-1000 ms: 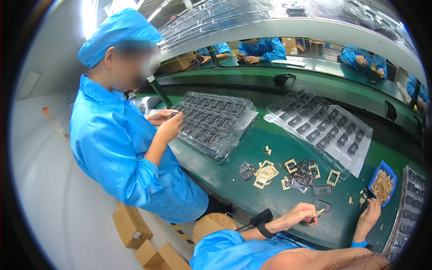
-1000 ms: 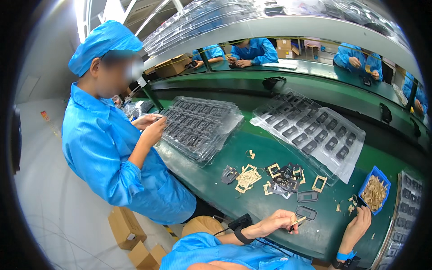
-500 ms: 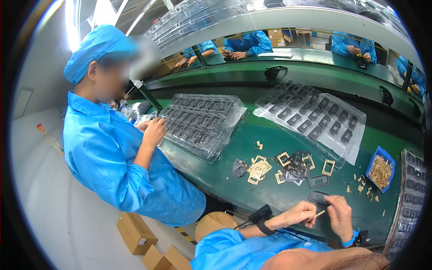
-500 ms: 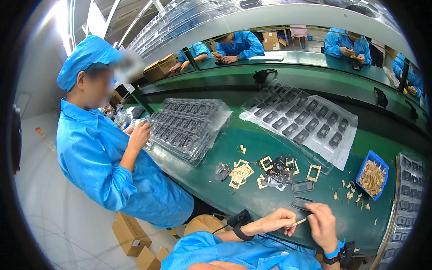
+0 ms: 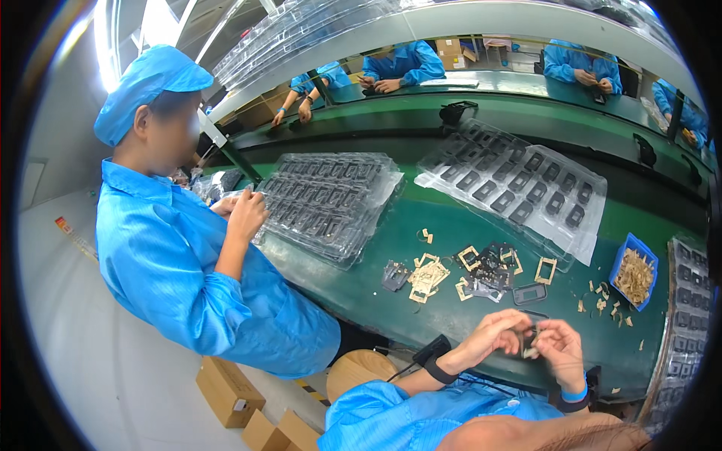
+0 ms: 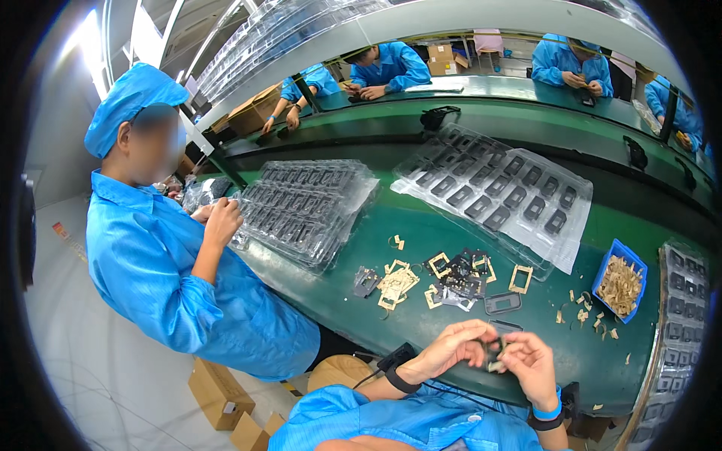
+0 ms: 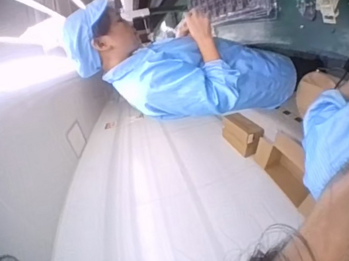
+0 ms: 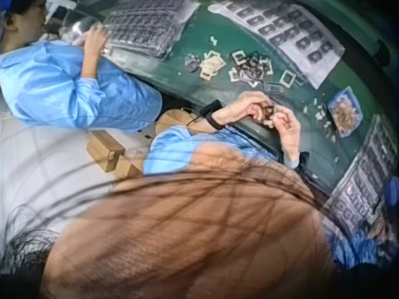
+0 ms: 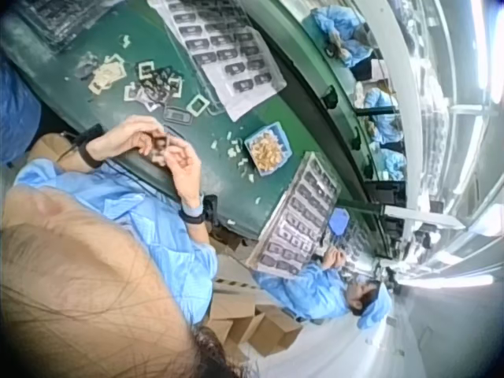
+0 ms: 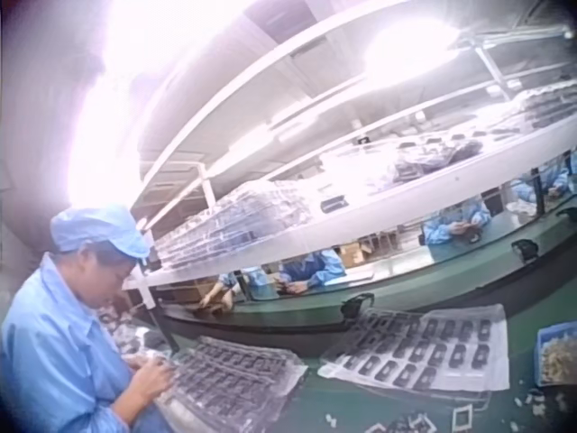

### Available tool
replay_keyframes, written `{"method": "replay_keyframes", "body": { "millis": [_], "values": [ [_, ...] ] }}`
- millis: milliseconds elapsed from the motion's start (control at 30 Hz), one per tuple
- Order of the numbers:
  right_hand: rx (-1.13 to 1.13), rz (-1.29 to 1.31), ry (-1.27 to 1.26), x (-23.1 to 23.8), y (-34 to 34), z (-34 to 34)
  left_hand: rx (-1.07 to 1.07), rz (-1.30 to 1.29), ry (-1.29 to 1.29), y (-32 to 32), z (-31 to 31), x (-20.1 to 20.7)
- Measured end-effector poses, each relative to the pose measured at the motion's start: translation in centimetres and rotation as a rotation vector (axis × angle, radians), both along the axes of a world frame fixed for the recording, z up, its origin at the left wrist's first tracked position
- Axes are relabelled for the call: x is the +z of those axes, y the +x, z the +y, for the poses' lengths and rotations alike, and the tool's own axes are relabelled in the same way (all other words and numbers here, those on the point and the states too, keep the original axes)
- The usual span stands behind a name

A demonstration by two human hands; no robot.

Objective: Manually assembling small electronic device components into plastic frames on a factory production line.

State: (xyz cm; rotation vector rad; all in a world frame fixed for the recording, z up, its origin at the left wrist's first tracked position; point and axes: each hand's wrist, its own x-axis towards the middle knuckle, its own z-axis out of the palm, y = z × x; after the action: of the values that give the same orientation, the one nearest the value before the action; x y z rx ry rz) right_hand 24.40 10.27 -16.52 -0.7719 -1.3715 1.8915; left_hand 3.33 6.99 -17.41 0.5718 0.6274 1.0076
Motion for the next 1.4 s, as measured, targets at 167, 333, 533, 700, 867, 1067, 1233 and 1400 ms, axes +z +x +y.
{"method": "replay_keyframes", "body": {
  "millis": [167,333,533,700,867,1067,1233,1400],
  "values": [
    [-0.276,0.151,-0.047,-0.5,-1.1,0.7,0.103,0.223,0.142,1.9,-0.2,-1.1],
    [-0.302,0.11,-0.022,-0.6,-1.4,0.8,0.126,0.132,0.057,1.3,-0.1,-1.4],
    [-0.525,-0.541,1.035,1.4,-2.1,0.0,0.148,0.134,0.007,1.1,-0.3,-2.5],
    [-0.434,-0.57,1.121,1.3,-2.5,-0.3,0.165,0.169,0.031,1.4,-0.4,-2.5],
    [-0.426,-0.56,1.093,1.1,-2.5,-0.4,0.181,0.187,0.043,1.5,-0.5,-2.7],
    [-0.441,-0.524,1.07,1.0,-2.5,-0.6,0.184,0.185,0.024,1.4,-0.4,-2.9],
    [-0.439,-0.512,1.078,1.0,-2.4,-0.4,0.179,0.157,-0.056,1.6,-0.2,-3.1],
    [-0.404,-0.487,0.976,0.7,-1.7,-0.3,0.167,0.158,-0.058,1.6,-0.2,-2.9]
  ]
}}
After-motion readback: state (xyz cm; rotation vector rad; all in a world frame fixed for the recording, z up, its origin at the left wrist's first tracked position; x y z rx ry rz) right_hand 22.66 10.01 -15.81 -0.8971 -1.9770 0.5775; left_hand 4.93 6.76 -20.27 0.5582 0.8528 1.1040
